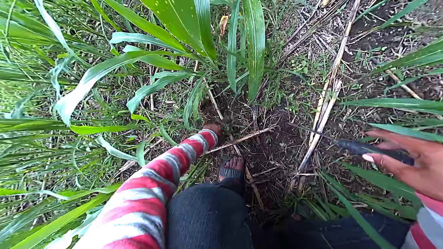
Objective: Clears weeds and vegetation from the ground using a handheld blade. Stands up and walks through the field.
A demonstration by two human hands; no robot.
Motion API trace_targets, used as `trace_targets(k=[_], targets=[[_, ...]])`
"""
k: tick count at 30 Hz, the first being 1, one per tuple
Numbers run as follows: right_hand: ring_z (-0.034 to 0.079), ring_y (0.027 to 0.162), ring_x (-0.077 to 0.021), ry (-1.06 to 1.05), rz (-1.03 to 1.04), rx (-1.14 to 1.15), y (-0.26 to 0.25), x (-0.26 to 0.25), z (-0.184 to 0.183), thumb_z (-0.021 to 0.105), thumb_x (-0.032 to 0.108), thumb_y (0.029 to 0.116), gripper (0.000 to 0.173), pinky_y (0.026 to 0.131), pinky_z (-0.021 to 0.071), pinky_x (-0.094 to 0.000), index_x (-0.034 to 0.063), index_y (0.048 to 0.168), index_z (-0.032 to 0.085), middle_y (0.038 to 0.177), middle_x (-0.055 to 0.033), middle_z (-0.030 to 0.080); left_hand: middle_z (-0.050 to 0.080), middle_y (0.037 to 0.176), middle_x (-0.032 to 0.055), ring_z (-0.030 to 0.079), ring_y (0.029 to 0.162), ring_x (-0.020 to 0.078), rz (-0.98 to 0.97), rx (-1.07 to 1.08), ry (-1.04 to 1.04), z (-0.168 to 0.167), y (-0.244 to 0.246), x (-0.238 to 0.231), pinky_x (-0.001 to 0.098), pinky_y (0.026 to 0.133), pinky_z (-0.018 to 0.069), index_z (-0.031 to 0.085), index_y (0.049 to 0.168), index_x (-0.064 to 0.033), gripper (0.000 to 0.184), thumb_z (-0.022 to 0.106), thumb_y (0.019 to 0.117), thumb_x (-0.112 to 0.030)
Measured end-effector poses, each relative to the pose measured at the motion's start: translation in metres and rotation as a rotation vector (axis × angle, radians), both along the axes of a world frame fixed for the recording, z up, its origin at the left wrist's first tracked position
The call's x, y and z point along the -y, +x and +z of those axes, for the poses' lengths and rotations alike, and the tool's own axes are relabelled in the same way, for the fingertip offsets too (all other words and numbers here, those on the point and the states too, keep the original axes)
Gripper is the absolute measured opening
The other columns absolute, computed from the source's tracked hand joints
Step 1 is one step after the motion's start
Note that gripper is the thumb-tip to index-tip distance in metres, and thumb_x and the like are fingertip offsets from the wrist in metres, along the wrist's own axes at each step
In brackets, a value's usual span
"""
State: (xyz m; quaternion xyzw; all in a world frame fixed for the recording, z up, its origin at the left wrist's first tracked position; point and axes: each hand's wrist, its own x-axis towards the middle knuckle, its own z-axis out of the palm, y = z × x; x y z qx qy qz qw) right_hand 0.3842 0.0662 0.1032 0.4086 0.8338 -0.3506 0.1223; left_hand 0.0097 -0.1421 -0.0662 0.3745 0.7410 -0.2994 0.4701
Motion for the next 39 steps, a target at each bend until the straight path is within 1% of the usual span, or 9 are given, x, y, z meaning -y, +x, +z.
trace_targets(k=[4,9,17,21,24,30,32,36,39], targets=[[0.066,0.100,-0.0523,-0.038,-0.027,0.021,-0.006,0.000,0.004,0.067,0.012,0.0963,0.048,0.089,0.0489,-0.0681,-0.0049,0.140,0.056,0.116,-0.0354,0.067,0.050,0.151,0.0301,0.054,0.131,0.0536,0.069,-0.044,0.185,-0.005,-0.008,0.018,0.0713,0.097,0.0491,0.044,0.155,-0.0053,0.066,0.071,0.0960,-0.016],[0.066,0.099,-0.0532,-0.025,-0.022,0.036,-0.009,0.002,0.005,0.068,0.010,0.0961,0.050,0.089,0.0481,-0.0680,-0.0055,0.141,0.055,0.115,-0.0362,0.067,0.049,0.149,0.0345,0.049,0.137,0.0540,0.264,-0.277,0.195,-0.020,-0.053,0.012,0.0692,0.107,0.0420,0.038,0.155,0.0029,0.065,0.067,0.0989,-0.014],[0.066,0.100,-0.0539,-0.001,-0.014,0.012,-0.008,0.008,0.005,0.067,0.012,0.0953,0.048,0.089,0.0476,-0.0705,-0.0038,0.140,0.058,0.115,-0.0347,0.068,0.060,0.137,0.0336,0.055,0.133,0.0483,0.215,-0.095,0.128,0.011,-0.059,-0.007,0.0626,0.112,0.0411,0.058,0.135,0.0098,0.044,0.065,0.1014,-0.018],[0.066,0.102,-0.0526,-0.020,-0.015,0.048,-0.008,0.002,0.004,0.067,0.013,0.0959,0.049,0.091,0.0473,-0.0687,-0.0044,0.141,0.056,0.116,-0.0358,0.066,0.056,0.147,0.0260,0.050,0.139,0.0467,0.188,-0.177,0.642,-0.033,-0.076,0.004,0.0671,0.118,0.0315,0.060,0.141,-0.0021,0.059,0.076,0.0836,-0.002],[0.066,0.100,-0.0528,0.009,-0.003,0.041,-0.011,-0.001,0.003,0.067,0.015,0.0959,0.050,0.089,0.0474,-0.0693,-0.0037,0.141,0.056,0.114,-0.0357,0.067,0.042,0.162,0.0203,0.039,0.149,0.0470,0.173,-0.330,0.566,-0.030,-0.086,-0.020,0.0753,0.109,0.0349,0.052,0.151,-0.0089,0.056,0.066,0.0973,-0.008],[0.067,0.098,-0.0538,0.033,0.006,0.039,-0.015,0.006,0.008,0.066,0.018,0.0967,0.049,0.088,0.0482,-0.0715,-0.0025,0.141,0.058,0.114,-0.0335,0.069,0.054,0.147,0.0305,0.048,0.142,0.0431,0.436,-0.429,0.738,-0.030,-0.085,-0.012,0.0541,0.120,0.0349,0.053,0.144,0.0054,0.043,0.045,0.1103,-0.020],[0.068,0.097,-0.0533,0.049,0.009,0.027,-0.013,0.007,0.006,0.066,0.019,0.0960,0.049,0.087,0.0482,-0.0713,-0.0021,0.140,0.059,0.113,-0.0334,0.069,0.037,0.164,0.0232,0.032,0.155,0.0305,0.591,-0.261,0.443,0.024,-0.085,-0.042,0.0406,0.127,0.0248,0.036,0.156,0.0038,0.049,0.034,0.1155,-0.023],[0.068,0.094,-0.0514,0.047,0.011,0.021,-0.011,0.003,0.004,0.066,0.020,0.0961,0.048,0.086,0.0486,-0.0701,-0.0016,0.138,0.059,0.111,-0.0323,0.069,0.063,0.137,0.0264,0.057,0.133,0.0413,0.406,-0.495,0.592,-0.075,-0.114,-0.020,0.0582,0.115,0.0393,0.062,0.136,0.0015,0.040,0.058,0.1039,-0.022],[0.068,0.097,-0.0517,0.027,0.011,0.029,-0.011,0.001,0.006,0.065,0.020,0.0972,0.049,0.087,0.0485,-0.0707,-0.0017,0.140,0.058,0.113,-0.0321,0.069,0.063,0.138,0.0265,0.058,0.132,0.0443,0.340,-0.359,0.350,-0.063,-0.123,-0.029,0.0677,0.108,0.0430,0.060,0.139,-0.0018,0.047,0.066,0.0980,-0.025]])
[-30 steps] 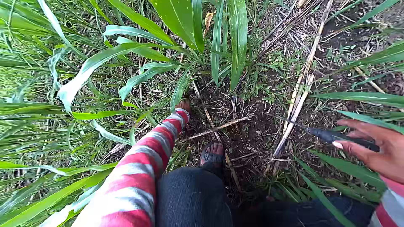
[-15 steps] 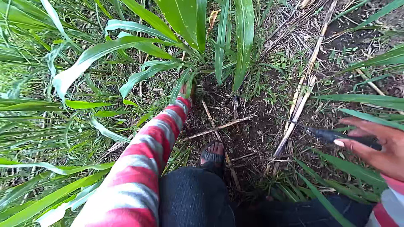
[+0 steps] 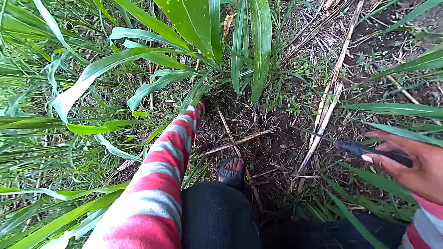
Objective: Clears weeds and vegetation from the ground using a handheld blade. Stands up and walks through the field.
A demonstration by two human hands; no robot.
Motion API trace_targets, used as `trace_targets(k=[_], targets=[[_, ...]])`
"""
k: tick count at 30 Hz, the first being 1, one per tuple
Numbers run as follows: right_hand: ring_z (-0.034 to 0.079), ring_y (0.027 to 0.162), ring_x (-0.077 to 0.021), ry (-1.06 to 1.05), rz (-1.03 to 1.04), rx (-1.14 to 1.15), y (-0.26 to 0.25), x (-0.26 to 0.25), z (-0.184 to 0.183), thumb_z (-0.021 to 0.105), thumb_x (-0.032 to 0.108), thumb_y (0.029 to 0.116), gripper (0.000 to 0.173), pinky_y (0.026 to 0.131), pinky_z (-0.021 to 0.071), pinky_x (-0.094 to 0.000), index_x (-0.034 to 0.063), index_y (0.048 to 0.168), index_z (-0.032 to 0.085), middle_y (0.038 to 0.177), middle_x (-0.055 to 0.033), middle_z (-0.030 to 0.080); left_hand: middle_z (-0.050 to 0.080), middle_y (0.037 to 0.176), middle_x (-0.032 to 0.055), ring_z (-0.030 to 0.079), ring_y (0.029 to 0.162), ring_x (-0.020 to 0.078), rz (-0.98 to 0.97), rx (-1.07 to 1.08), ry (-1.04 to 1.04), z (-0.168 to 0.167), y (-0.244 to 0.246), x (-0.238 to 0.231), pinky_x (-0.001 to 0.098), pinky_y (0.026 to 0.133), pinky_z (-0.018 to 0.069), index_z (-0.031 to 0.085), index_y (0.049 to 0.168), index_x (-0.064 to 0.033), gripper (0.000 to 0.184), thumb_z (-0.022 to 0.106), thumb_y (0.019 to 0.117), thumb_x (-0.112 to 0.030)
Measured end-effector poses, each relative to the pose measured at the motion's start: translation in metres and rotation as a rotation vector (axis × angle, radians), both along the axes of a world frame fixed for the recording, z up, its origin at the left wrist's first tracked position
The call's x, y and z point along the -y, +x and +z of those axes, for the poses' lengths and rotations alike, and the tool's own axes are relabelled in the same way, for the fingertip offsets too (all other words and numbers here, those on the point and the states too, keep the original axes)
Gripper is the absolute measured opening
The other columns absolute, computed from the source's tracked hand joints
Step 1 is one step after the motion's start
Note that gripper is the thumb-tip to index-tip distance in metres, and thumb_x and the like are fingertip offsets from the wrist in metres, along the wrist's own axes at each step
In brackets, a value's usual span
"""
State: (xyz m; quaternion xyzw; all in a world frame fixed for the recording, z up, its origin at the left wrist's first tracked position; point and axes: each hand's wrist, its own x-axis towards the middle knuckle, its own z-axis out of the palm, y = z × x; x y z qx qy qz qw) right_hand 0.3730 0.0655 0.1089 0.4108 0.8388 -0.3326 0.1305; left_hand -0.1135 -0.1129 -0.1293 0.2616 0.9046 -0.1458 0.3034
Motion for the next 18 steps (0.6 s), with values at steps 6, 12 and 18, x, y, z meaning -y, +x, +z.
trace_targets(k=[6,12,18], targets=[[0.067,0.100,-0.0500,-0.075,-0.045,-0.013,0.005,-0.003,-0.001,0.062,0.019,0.0988,0.050,0.088,0.0497,-0.0668,-0.0025,0.144,0.054,0.116,-0.0333,0.067,0.068,0.124,0.0306,0.063,0.120,0.0498,-0.136,0.243,-0.184,0.043,0.070,0.017,0.0705,0.100,0.0474,0.068,0.122,0.0038,0.041,0.072,0.0948,-0.028],[0.066,0.100,-0.0497,-0.063,-0.024,-0.026,0.007,-0.010,-0.005,0.061,0.023,0.0989,0.053,0.087,0.0502,-0.0655,-0.0047,0.143,0.052,0.115,-0.0348,0.066,0.059,0.134,0.0369,0.058,0.125,0.0562,-0.114,0.113,-0.122,0.058,0.067,0.044,0.0729,0.103,0.0440,0.038,0.154,0.0003,0.070,0.072,0.0950,-0.014],[0.066,0.102,-0.0516,-0.062,-0.033,-0.004,0.010,-0.007,-0.002,0.062,0.022,0.0999,0.052,0.088,0.0494,-0.0675,-0.0029,0.145,0.053,0.118,-0.0343,0.067,0.036,0.161,0.0324,0.033,0.153,0.0452,0.168,0.237,-0.367,0.126,0.048,0.002,0.0565,0.124,0.0253,0.038,0.153,0.0095,0.053,0.046,0.1125,-0.023]])
